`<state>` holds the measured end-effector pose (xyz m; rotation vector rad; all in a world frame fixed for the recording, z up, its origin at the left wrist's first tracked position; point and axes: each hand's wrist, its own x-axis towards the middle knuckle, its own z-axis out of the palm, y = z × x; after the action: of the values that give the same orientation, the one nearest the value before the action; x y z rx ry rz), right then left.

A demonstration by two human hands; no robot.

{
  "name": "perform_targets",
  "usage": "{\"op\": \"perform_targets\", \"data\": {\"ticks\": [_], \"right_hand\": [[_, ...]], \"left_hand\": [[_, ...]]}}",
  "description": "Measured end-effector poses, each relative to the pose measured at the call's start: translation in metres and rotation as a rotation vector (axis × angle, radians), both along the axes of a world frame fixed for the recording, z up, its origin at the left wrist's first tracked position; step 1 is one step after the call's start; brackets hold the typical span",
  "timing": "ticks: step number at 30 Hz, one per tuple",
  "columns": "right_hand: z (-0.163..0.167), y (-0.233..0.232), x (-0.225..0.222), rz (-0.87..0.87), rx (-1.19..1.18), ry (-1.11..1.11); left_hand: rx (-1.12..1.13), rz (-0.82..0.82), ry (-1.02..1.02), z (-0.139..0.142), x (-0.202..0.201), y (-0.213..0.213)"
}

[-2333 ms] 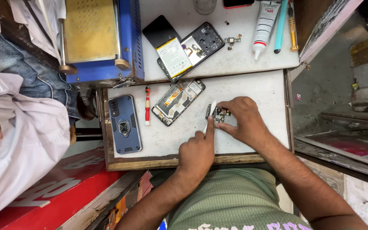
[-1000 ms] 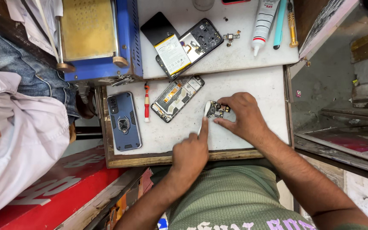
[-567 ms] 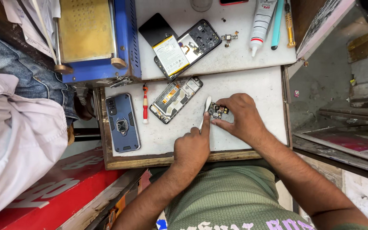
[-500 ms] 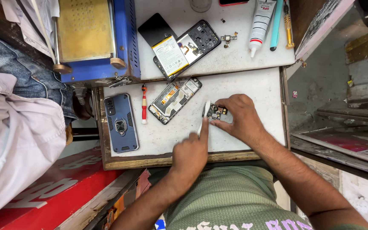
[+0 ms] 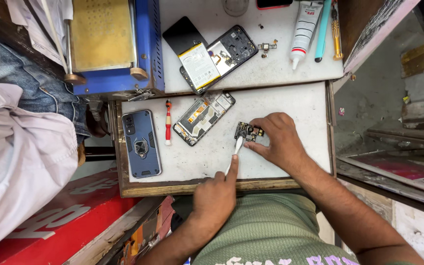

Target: The person works at a repair bench on a disassembled smartphone. They lift the motherboard out of the phone frame, set it on the bench, and use a small brush to clean the board and its contacts, handling small components and screws while working on the board by hand.

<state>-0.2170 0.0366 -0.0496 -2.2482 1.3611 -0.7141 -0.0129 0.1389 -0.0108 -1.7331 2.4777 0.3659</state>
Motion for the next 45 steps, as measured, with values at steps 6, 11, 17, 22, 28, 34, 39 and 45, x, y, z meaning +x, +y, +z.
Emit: {"op": "perform_targets", "data": {"ticks": [6, 11, 17, 22, 28, 34, 39, 45], "right_hand": [[0.014, 0.006, -0.007, 0.066, -0.033, 0.03], [0.029, 0.008, -0.008, 0.085, 0.078, 0.156], [0.036, 0.0, -0.006, 0.173, 0.008, 0.178], [0.028, -0.016, -0.013, 0.31, 0.004, 0.145], [0.025, -0.009, -0.006, -0.056, 0.151, 0.14], [0.027, -0.003, -0.018, 0.141, -0.037, 0.069], [0.017, -0.002, -0.015, 0.029, -0.036, 0.021], [0.01, -0.002, -0.013, -0.041, -0.025, 0.056]], "left_hand": [[0.022, 0.225, 0.37, 0.011, 0.032, -0.009], [0.035, 0.289, 0.371, 0.003, 0.033, -0.011], [0.008, 0.273, 0.4, -0.011, 0.035, -0.01], [0.072, 0.268, 0.42, -0.012, 0.032, -0.011], [-0.009, 0.242, 0.457, -0.013, 0.022, -0.017], [-0.104, 0.143, 0.399, -0.015, 0.013, -0.017], [-0.127, 0.084, 0.374, -0.018, -0.002, -0.028], [-0.193, 0.019, 0.298, -0.022, -0.008, -0.037]]}}
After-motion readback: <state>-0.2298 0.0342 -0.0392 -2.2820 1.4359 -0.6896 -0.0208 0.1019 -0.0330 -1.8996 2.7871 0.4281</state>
